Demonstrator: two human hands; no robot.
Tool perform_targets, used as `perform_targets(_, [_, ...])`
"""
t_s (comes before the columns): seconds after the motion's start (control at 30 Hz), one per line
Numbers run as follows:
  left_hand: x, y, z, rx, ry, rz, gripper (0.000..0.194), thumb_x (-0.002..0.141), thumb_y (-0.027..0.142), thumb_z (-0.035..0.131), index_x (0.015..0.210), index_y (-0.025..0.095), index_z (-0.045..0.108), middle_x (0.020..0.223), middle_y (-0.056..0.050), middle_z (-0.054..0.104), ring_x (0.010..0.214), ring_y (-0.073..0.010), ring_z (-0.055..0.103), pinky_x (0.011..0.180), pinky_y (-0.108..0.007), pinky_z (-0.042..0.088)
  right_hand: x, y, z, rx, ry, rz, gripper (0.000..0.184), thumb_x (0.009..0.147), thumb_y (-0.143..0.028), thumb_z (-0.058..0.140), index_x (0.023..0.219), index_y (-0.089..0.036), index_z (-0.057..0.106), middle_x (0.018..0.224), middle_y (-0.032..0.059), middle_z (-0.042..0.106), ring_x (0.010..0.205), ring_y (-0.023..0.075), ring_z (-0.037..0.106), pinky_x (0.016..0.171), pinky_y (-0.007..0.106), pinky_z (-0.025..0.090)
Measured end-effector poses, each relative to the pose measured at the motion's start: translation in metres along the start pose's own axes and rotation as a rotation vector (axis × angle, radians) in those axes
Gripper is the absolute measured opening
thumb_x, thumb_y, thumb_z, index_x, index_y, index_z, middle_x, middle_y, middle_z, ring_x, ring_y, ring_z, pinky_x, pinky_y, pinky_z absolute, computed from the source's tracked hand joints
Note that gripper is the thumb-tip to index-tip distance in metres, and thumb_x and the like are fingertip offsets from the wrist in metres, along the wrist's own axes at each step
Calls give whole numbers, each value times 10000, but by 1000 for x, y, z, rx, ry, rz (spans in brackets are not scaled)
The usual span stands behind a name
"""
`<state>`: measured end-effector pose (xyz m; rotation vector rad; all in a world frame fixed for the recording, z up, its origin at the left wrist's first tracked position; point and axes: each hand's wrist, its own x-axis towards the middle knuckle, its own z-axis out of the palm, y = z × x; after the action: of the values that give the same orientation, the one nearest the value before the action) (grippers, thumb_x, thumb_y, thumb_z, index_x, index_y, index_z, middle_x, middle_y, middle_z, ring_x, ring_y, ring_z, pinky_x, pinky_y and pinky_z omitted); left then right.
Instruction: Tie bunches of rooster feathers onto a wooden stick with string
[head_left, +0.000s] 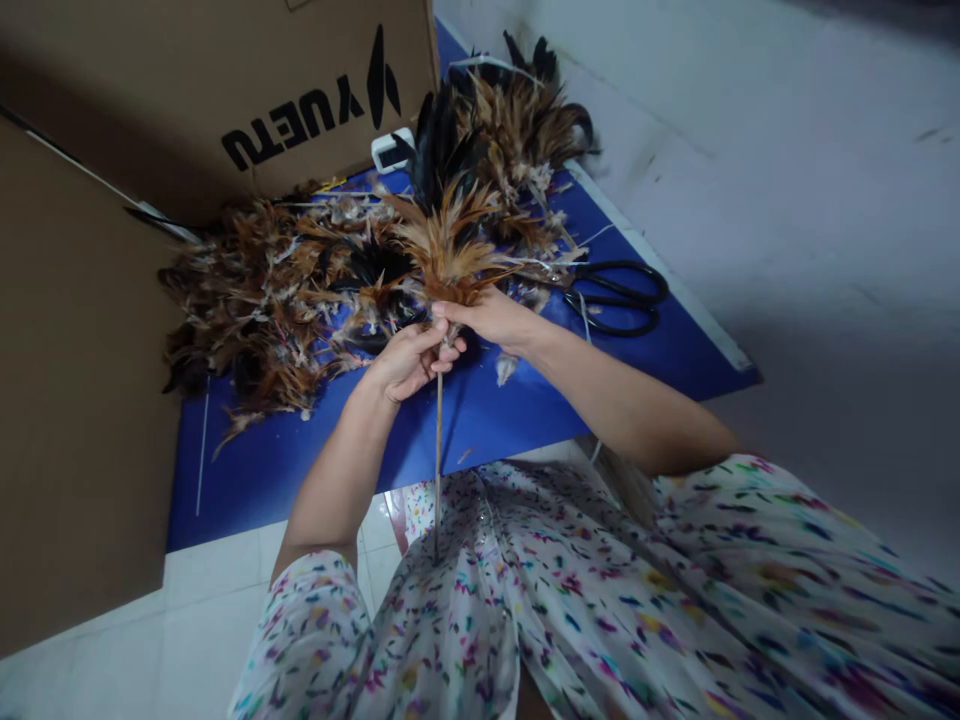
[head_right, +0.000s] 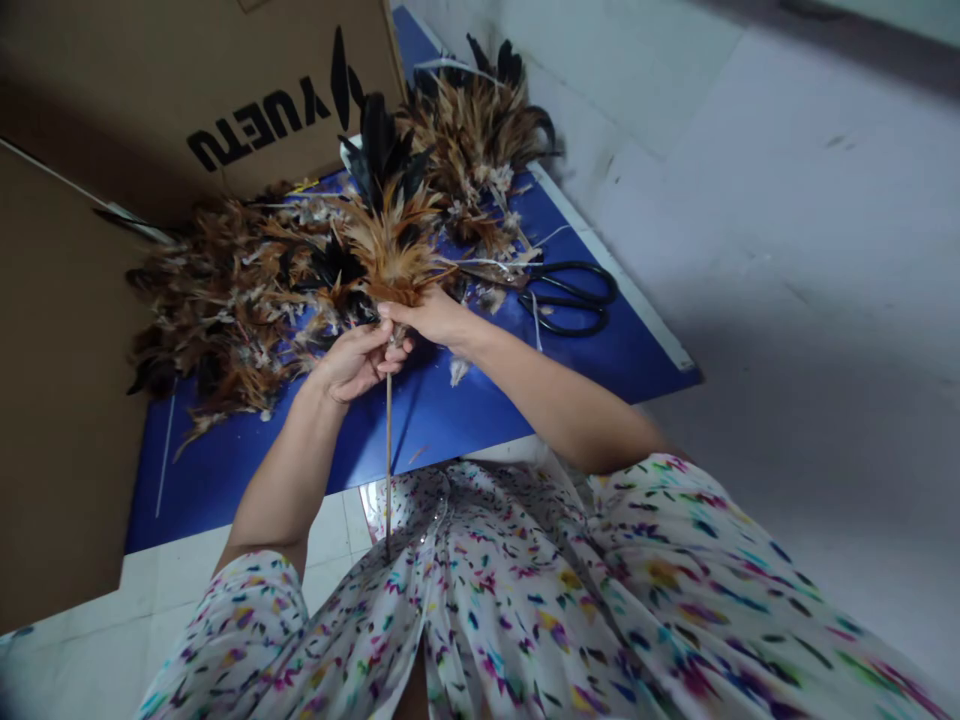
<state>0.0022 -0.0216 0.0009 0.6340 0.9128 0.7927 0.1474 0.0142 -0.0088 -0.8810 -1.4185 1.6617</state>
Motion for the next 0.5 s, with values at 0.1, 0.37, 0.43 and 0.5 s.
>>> perform_targets(0.1, [-1, -1, 2, 25, -13, -1, 202, 804, 244, 709, 785, 96, 573, 691, -74, 601, 507, -45, 473, 403, -124, 285, 0, 3, 0, -20, 14, -3, 194, 829, -282, 664, 713, -155, 575, 606, -7, 608, 487, 83, 523, 457, 217, 455])
perform_targets(0.37, [3, -8, -3, -5, -95, 17, 223, 795, 242, 715, 730, 117, 541, 604, 12, 489, 441, -13, 348, 386, -117, 229, 1, 8, 3, -63, 74, 13, 90, 811, -250, 643, 784, -172, 608, 650, -2, 608, 681, 115, 559, 631, 231, 480])
perform_targets(0.43, [5, -12, -5, -16, -103, 40, 257, 798, 245, 709, 701, 130, 500, 590, 26, 464, 429, -9, 326, 378, -112, 202, 3, 11, 3, -66, 81, 10, 80, 806, -244, 634, 792, -167, 622, 737, 9, 642, 736, 115, 573, 710, 247, 487])
perform_targets(0.5, [6, -14, -5, -9, -99, 48, 292, 801, 256, 705, 686, 140, 463, 582, 35, 451, 422, -7, 312, 376, -108, 187, 6, 14, 0, -97, 75, 19, 105, 807, -260, 632, 828, -158, 642, 825, 22, 667, 790, 122, 588, 784, 271, 487])
